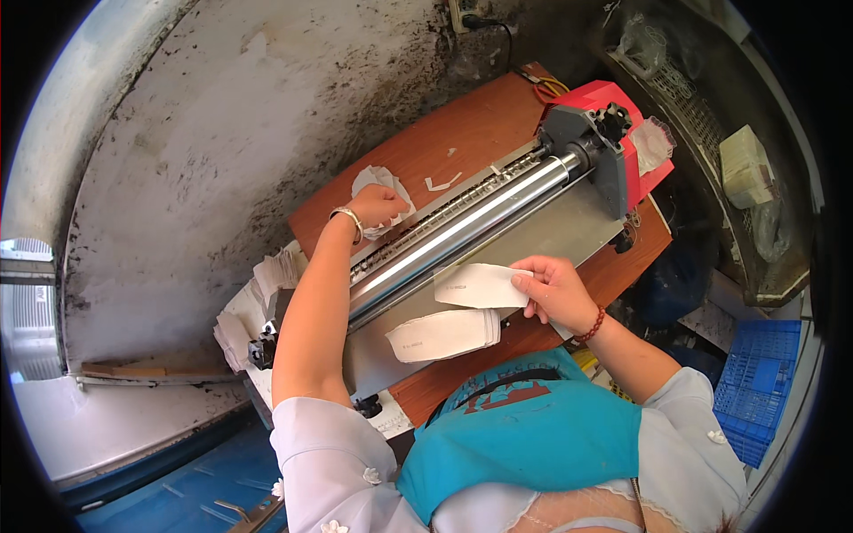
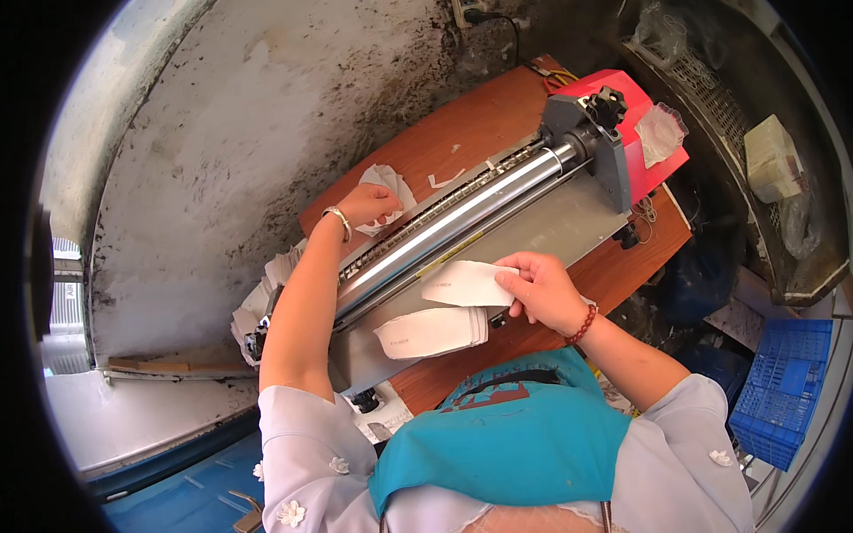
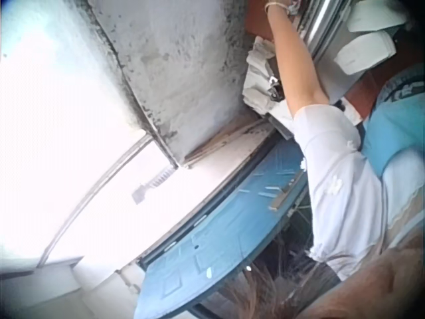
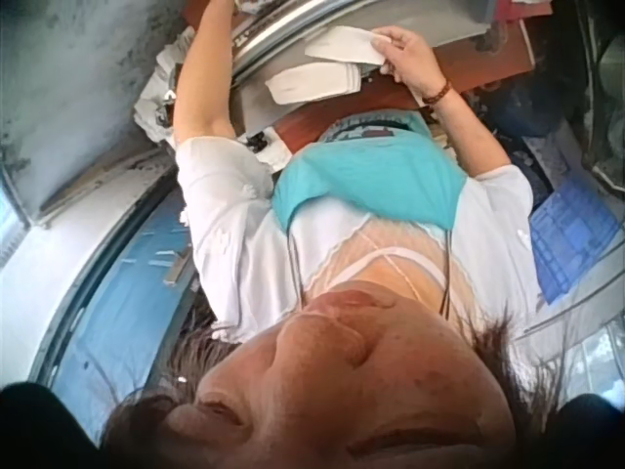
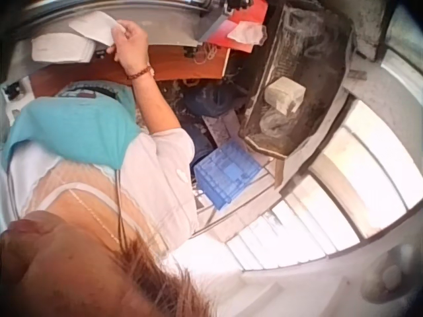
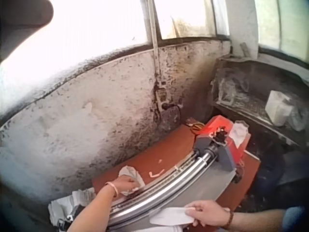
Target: The person applies adhesive to shoe upper components using a roller machine.
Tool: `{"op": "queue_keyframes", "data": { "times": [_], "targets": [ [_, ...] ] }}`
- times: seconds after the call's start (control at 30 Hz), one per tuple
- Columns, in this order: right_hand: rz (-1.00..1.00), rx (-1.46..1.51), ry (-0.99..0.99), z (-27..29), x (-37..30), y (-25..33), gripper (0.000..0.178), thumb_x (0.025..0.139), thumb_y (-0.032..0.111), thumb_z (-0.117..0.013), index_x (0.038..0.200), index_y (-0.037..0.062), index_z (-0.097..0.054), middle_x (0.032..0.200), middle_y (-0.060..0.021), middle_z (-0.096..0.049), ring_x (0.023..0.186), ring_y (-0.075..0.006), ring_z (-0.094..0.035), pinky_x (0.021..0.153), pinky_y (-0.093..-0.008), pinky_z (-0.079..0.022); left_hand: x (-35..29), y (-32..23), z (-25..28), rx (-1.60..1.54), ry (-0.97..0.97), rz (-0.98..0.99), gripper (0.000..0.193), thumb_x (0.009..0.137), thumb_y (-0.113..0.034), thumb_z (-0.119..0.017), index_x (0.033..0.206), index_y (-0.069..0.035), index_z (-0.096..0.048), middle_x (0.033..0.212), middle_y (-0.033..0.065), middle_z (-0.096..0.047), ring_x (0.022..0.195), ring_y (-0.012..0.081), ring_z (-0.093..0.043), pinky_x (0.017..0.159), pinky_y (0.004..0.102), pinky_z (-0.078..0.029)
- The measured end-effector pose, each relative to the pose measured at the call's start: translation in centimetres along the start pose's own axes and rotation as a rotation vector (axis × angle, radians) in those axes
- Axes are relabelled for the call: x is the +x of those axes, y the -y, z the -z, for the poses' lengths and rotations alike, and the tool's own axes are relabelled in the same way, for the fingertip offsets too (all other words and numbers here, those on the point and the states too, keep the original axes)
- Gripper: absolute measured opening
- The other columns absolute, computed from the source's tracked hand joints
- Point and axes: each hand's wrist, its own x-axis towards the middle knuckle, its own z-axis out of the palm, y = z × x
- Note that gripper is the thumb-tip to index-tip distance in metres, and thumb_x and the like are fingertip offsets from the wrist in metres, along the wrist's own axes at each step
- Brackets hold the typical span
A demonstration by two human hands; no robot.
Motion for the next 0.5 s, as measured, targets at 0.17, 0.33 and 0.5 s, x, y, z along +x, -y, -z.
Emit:
{"op": "queue_keyframes", "data": {
  "times": [0.17,0.33,0.5],
  "targets": [
    [0.013,0.053,0.024,-0.7,1.4,0.5,0.031,0.093,0.015,-0.051,0.115,-0.0061,-0.055,0.093,-0.0092,-0.065,0.058,-0.0083,-0.06,0.04,-0.0174,-0.043,-2.7,-1.9,-1.7,-0.119,0.156,-0.075,0.022,0.079,-0.03,-0.066,0.084,-0.009,-0.066,0.074,-0.0014,-0.058,0.065,0.0086,-0.052,0.059,0.0241,-0.041],
    [0.333,-0.249,-0.036,-1.9,0.5,-1.3,0.027,0.088,0.013,-0.058,0.111,-0.0009,-0.058,0.096,-0.0099,-0.065,0.062,-0.0136,-0.061,0.049,-0.0254,-0.048,-2.5,-0.8,-1.4,0.02,0.099,-0.211,0.021,0.077,-0.02,-0.069,0.089,-0.004,-0.067,0.083,0.0017,-0.064,0.073,0.0101,-0.056,0.068,0.0266,-0.045],
    [0.945,-1.022,-0.072,-4.9,-0.1,-1.2,0.031,0.07,0.015,-0.074,0.098,0.0082,-0.062,0.092,-0.0061,-0.056,0.084,-0.0253,-0.054,0.07,-0.0349,-0.046,-0.6,0.8,0.5,0.021,-0.321,-0.247,0.018,0.074,-0.014,-0.067,0.089,-0.002,-0.067,0.082,0.0066,-0.066,0.076,0.0147,-0.06,0.071,0.0289,-0.048]
  ]
}}
